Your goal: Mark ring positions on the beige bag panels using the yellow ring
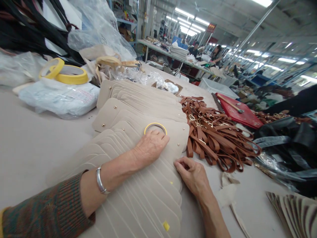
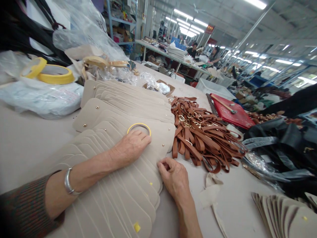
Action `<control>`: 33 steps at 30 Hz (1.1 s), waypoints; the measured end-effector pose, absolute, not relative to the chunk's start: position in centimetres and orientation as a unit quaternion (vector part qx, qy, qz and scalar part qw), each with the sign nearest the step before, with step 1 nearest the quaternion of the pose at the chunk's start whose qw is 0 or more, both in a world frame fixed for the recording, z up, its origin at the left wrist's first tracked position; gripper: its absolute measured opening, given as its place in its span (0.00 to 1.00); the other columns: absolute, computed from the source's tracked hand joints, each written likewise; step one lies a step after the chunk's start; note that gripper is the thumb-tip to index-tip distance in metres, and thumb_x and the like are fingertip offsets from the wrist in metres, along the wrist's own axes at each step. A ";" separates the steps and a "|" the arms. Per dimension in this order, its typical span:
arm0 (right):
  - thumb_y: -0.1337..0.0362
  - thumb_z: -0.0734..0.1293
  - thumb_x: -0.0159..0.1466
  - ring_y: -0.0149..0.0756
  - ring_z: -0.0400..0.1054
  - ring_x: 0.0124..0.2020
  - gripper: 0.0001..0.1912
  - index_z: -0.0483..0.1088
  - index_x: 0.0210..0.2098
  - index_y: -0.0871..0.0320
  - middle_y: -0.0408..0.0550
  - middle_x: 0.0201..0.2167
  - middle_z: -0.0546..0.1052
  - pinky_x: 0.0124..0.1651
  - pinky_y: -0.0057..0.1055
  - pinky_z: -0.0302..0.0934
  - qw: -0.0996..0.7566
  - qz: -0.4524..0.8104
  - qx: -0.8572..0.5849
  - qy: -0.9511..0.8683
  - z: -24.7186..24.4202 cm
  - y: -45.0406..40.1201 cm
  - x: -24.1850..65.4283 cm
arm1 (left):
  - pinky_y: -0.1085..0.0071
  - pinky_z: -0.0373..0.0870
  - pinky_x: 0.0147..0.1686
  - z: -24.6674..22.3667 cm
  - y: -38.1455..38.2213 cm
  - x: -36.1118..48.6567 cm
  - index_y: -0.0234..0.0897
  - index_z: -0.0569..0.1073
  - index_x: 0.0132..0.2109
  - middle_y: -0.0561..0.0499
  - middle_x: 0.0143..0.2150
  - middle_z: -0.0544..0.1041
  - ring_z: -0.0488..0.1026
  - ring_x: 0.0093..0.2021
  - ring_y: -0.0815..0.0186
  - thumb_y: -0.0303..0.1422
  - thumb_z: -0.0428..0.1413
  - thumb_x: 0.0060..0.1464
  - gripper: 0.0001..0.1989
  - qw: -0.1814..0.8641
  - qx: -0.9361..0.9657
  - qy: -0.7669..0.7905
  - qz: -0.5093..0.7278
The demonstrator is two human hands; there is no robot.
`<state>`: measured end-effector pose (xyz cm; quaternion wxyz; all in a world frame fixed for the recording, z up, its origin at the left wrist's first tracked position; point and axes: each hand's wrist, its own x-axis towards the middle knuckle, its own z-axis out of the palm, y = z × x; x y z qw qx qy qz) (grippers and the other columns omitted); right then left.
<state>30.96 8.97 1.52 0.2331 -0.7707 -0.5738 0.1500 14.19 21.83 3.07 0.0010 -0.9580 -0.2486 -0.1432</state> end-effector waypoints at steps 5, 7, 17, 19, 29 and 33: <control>0.58 0.63 0.62 0.32 0.70 0.25 0.13 0.76 0.28 0.56 0.42 0.23 0.77 0.29 0.26 0.60 0.263 0.180 -0.748 -0.582 1.4 8.6 31.0 | 0.61 0.64 0.38 3.4 21.5 13.5 0.34 0.68 0.37 0.44 0.35 0.72 0.67 0.37 0.57 0.23 0.48 0.57 0.06 0.002 -0.963 -0.228 -0.144; 0.58 0.62 0.63 0.33 0.71 0.28 0.13 0.76 0.34 0.57 0.45 0.28 0.79 0.32 0.27 0.63 0.320 0.145 -0.736 -0.579 0.7 8.7 31.1 | 0.63 0.64 0.36 3.6 21.3 13.4 0.34 0.68 0.36 0.44 0.33 0.72 0.67 0.35 0.57 0.22 0.47 0.56 0.06 -0.013 -0.969 -0.212 -0.130; 0.56 0.62 0.63 0.36 0.73 0.27 0.14 0.76 0.40 0.55 0.46 0.29 0.80 0.33 0.30 0.63 0.259 0.021 -0.795 -0.548 -0.7 9.6 31.4 | 0.68 0.61 0.27 3.3 21.6 12.4 0.35 0.68 0.35 0.47 0.26 0.70 0.67 0.29 0.60 0.19 0.48 0.52 0.08 -0.044 -0.980 -0.183 -0.071; 0.55 0.62 0.63 0.34 0.72 0.25 0.14 0.76 0.38 0.56 0.45 0.26 0.79 0.31 0.28 0.62 0.276 0.014 -0.792 -0.544 -0.7 9.6 31.3 | 0.69 0.60 0.26 3.4 21.6 12.4 0.35 0.68 0.34 0.47 0.26 0.70 0.68 0.29 0.59 0.19 0.48 0.52 0.08 -0.044 -0.980 -0.182 -0.066; 0.56 0.64 0.62 0.36 0.71 0.25 0.12 0.75 0.34 0.57 0.46 0.24 0.77 0.31 0.29 0.60 0.283 -0.011 -0.822 -0.494 -0.9 10.0 31.6 | 0.69 0.61 0.25 4.0 22.0 12.6 0.35 0.67 0.35 0.49 0.28 0.72 0.69 0.27 0.61 0.21 0.48 0.54 0.07 -0.040 -0.981 -0.176 -0.076; 0.55 0.65 0.62 0.32 0.69 0.24 0.13 0.75 0.36 0.59 0.45 0.25 0.77 0.29 0.27 0.63 0.425 0.074 -0.758 -0.490 -0.3 9.5 31.5 | 0.71 0.65 0.31 4.0 21.7 12.6 0.36 0.67 0.41 0.50 0.34 0.74 0.71 0.33 0.64 0.22 0.46 0.59 0.08 -0.082 -0.976 -0.138 -0.145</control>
